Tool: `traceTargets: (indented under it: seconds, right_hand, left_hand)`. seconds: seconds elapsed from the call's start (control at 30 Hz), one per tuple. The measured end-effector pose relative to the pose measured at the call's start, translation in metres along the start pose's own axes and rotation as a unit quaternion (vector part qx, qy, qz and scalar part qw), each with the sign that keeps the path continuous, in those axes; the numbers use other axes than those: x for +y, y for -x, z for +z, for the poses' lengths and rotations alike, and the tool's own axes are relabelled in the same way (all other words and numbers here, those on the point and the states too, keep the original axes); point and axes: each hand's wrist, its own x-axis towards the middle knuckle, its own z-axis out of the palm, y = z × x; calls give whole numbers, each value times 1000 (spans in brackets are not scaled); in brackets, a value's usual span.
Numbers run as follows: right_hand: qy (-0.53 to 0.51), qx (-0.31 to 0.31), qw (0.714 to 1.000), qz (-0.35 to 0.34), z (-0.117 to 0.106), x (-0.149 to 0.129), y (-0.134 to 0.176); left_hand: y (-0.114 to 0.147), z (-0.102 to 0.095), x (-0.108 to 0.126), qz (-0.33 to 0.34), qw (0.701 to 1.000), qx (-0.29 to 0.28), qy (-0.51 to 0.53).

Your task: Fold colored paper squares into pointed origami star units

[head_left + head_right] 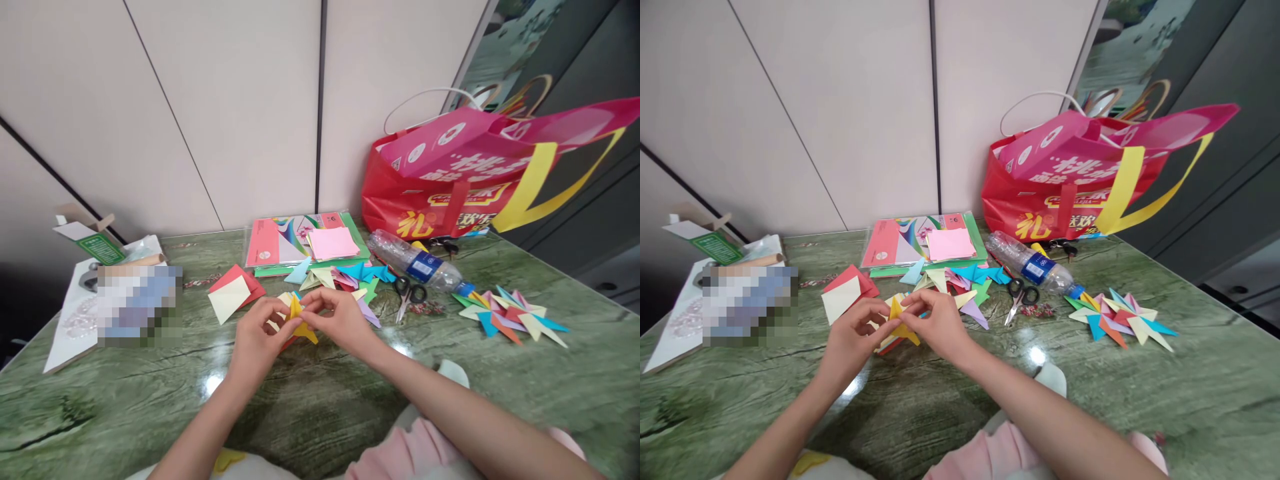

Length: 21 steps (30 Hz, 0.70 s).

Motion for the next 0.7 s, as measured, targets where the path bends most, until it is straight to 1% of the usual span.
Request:
traceTargets:
  seconds: [0.13, 0.2, 0.33, 0.4, 0.47, 0.57, 0.7]
  right_hand:
    - [28, -36, 998, -33, -1, 4, -1]
    - [35, -49, 997, -38, -2, 6, -3]
    - [17, -50, 998, -23, -3, 8, -4]
    - [-6, -57, 998, -6, -3, 6, -4]
    - [-30, -63, 997, 13, -2, 3, -4]
    - [-55, -63, 996, 25, -1, 0, -3]
    - [-51, -61, 997, 18, -2, 1, -3]
  left_hand:
    - [-2, -2, 4, -5, 1000, -4, -12]
    - [-3, -3, 5, -8, 1000, -6, -20]
    - [-4, -4, 4, -2, 999, 5, -32]
    - [-4, -5, 3, 9, 999, 13, -51]
    - [-3, -5, 2, 5, 998, 12, -60]
    - [-2, -5, 3, -19, 999, 14, -23]
    - [-2, -4, 6, -28, 999, 7, 38]
